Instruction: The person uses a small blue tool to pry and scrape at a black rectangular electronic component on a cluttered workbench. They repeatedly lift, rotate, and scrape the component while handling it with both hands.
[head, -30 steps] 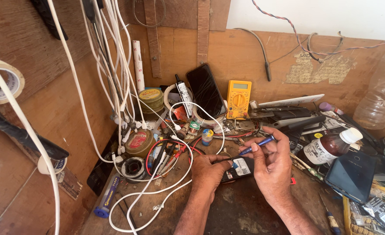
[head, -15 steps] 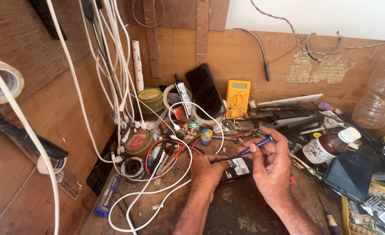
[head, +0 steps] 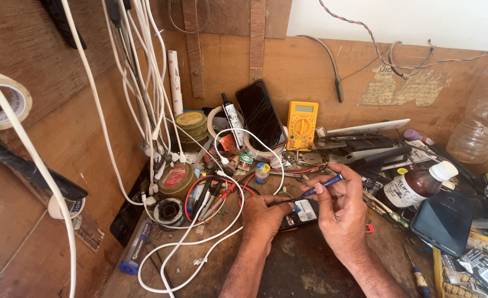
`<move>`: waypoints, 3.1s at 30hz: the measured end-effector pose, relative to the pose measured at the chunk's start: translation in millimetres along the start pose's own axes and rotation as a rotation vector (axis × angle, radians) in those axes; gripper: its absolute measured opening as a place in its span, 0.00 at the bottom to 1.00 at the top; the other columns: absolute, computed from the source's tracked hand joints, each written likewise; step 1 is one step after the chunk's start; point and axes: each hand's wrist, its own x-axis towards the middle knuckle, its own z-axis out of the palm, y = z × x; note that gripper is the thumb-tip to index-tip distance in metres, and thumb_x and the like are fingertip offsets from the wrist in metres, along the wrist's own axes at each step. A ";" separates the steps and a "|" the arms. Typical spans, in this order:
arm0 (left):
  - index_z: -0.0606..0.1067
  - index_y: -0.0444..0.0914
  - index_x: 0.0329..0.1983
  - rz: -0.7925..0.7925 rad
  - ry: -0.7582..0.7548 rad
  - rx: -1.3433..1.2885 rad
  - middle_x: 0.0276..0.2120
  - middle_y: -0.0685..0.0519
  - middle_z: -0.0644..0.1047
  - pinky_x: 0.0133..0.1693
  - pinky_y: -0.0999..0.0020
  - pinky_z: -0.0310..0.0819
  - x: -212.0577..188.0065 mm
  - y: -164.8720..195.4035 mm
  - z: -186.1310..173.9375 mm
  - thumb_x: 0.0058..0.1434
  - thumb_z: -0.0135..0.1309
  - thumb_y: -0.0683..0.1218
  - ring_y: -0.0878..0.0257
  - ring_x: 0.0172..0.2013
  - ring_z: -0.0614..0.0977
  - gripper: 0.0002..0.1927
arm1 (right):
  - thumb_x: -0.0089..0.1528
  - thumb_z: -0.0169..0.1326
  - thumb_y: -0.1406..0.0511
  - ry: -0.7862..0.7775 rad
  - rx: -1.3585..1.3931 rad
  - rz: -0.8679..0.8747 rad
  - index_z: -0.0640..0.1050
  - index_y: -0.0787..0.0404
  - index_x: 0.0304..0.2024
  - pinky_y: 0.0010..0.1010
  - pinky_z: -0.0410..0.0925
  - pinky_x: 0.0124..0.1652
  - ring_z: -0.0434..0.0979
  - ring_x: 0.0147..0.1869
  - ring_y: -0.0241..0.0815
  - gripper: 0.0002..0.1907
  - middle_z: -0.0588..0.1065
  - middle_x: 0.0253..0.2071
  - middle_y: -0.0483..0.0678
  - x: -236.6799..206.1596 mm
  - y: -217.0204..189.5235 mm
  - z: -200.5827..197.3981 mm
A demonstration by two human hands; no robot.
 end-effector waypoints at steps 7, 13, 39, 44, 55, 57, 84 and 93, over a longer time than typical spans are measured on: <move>0.84 0.30 0.37 -0.011 0.006 0.005 0.28 0.44 0.84 0.30 0.71 0.81 0.6 -1.3 -0.2 0.52 0.64 0.37 0.62 0.27 0.85 0.09 | 0.66 0.51 0.74 0.001 -0.066 -0.044 0.63 0.67 0.59 0.29 0.80 0.41 0.86 0.44 0.40 0.19 0.81 0.38 0.53 3.4 -5.2 0.3; 0.84 0.29 0.37 0.028 0.007 0.005 0.28 0.44 0.85 0.30 0.71 0.80 2.5 -4.0 -0.2 0.52 0.64 0.37 0.63 0.26 0.84 0.09 | 0.62 0.61 0.69 -0.055 -0.276 0.104 0.70 0.63 0.46 0.32 0.72 0.23 0.80 0.26 0.37 0.14 0.81 0.27 0.51 17.7 -24.3 -3.1; 0.85 0.29 0.35 0.066 0.019 -0.046 0.26 0.46 0.84 0.29 0.70 0.79 11.2 -17.6 0.8 0.48 0.65 0.36 0.62 0.25 0.84 0.10 | 0.61 0.60 0.70 -0.366 -0.300 0.261 0.67 0.62 0.42 0.30 0.70 0.23 0.78 0.24 0.35 0.14 0.77 0.24 0.45 49.9 -34.9 -4.5; 0.84 0.29 0.35 0.037 0.010 -0.046 0.26 0.45 0.84 0.28 0.69 0.78 12.7 -17.2 3.4 0.49 0.65 0.37 0.61 0.24 0.83 0.10 | 0.61 0.59 0.71 -0.370 -0.179 0.375 0.68 0.62 0.42 0.30 0.69 0.20 0.76 0.23 0.39 0.13 0.76 0.21 0.53 50.6 -34.4 -3.8; 0.83 0.28 0.35 -0.020 -0.016 -0.146 0.26 0.44 0.83 0.27 0.65 0.80 13.6 -17.0 3.3 0.49 0.64 0.36 0.59 0.23 0.83 0.10 | 0.59 0.63 0.69 -0.310 -0.306 0.257 0.70 0.61 0.44 0.32 0.67 0.23 0.74 0.24 0.37 0.15 0.76 0.22 0.50 45.6 -25.0 -9.7; 0.84 0.29 0.35 0.025 0.012 -0.074 0.27 0.46 0.84 0.28 0.68 0.79 13.6 -16.7 1.8 0.49 0.64 0.37 0.61 0.24 0.83 0.10 | 0.60 0.65 0.68 -0.281 -0.389 0.203 0.70 0.62 0.43 0.32 0.66 0.23 0.74 0.23 0.38 0.17 0.76 0.22 0.50 44.5 -23.0 -7.1; 0.84 0.27 0.33 0.057 -0.008 -0.105 0.25 0.44 0.83 0.24 0.68 0.78 15.4 -20.8 2.1 0.49 0.64 0.36 0.61 0.21 0.82 0.09 | 0.58 0.58 0.75 -0.370 -0.117 0.317 0.68 0.60 0.44 0.28 0.72 0.21 0.77 0.23 0.35 0.15 0.77 0.27 0.47 51.7 -28.2 -6.0; 0.85 0.29 0.34 0.097 0.037 -0.004 0.25 0.46 0.84 0.29 0.70 0.77 14.1 -20.4 0.9 0.48 0.65 0.38 0.62 0.24 0.83 0.10 | 0.58 0.63 0.69 -0.287 -0.207 0.372 0.69 0.63 0.40 0.32 0.69 0.17 0.76 0.21 0.37 0.15 0.75 0.19 0.50 48.3 -28.4 3.0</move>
